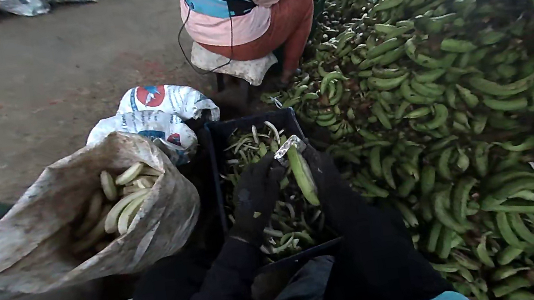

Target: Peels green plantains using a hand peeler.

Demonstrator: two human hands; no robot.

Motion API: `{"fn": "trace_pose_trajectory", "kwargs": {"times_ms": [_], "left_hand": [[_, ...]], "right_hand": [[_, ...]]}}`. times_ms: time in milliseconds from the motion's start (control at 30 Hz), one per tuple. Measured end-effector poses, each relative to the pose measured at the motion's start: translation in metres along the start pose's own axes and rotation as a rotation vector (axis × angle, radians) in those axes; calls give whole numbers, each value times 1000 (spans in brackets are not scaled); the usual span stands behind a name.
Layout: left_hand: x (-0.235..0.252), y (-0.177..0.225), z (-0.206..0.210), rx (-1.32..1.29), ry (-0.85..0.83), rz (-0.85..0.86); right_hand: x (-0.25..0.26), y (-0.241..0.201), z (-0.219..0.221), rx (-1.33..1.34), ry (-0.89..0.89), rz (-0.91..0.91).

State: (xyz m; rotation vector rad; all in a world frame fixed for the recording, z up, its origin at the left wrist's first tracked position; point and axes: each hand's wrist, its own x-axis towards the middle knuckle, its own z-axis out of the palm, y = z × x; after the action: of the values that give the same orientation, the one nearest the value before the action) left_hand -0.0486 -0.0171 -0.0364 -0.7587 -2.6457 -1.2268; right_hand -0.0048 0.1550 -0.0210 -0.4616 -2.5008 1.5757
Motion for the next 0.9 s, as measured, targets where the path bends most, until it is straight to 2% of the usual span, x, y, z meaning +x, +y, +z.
{"fn": "trace_pose_trajectory", "kwargs": {"times_ms": [167,233,300,367,500,533,600,700,800,900], "left_hand": [[3,-9,-16,-161,-124,-165],[4,-16,-21,-185,-220,-247],[4,-18,-23,-157,-229,-251],[1,-16,-19,-104,-197,-152],[-10,-16,5,82,-35,257],[-13,-12,7,115,1,342],[-16,-2,12,165,62,467],[-18,4,19,175,95,525],[-16,0,26,73,7,380],[-9,-5,22,-110,-158,28]], "right_hand": [[-10,-3,-3,223,-108,15],[-7,5,-5,279,-77,30],[-3,10,-9,379,-33,67],[2,13,-17,535,-27,73],[10,27,-22,919,-8,162],[10,27,-22,957,9,203],[3,31,-27,857,44,211],[-2,38,-30,839,4,189],[-2,24,-19,854,-20,269],[-2,16,-5,770,-16,224]]}}
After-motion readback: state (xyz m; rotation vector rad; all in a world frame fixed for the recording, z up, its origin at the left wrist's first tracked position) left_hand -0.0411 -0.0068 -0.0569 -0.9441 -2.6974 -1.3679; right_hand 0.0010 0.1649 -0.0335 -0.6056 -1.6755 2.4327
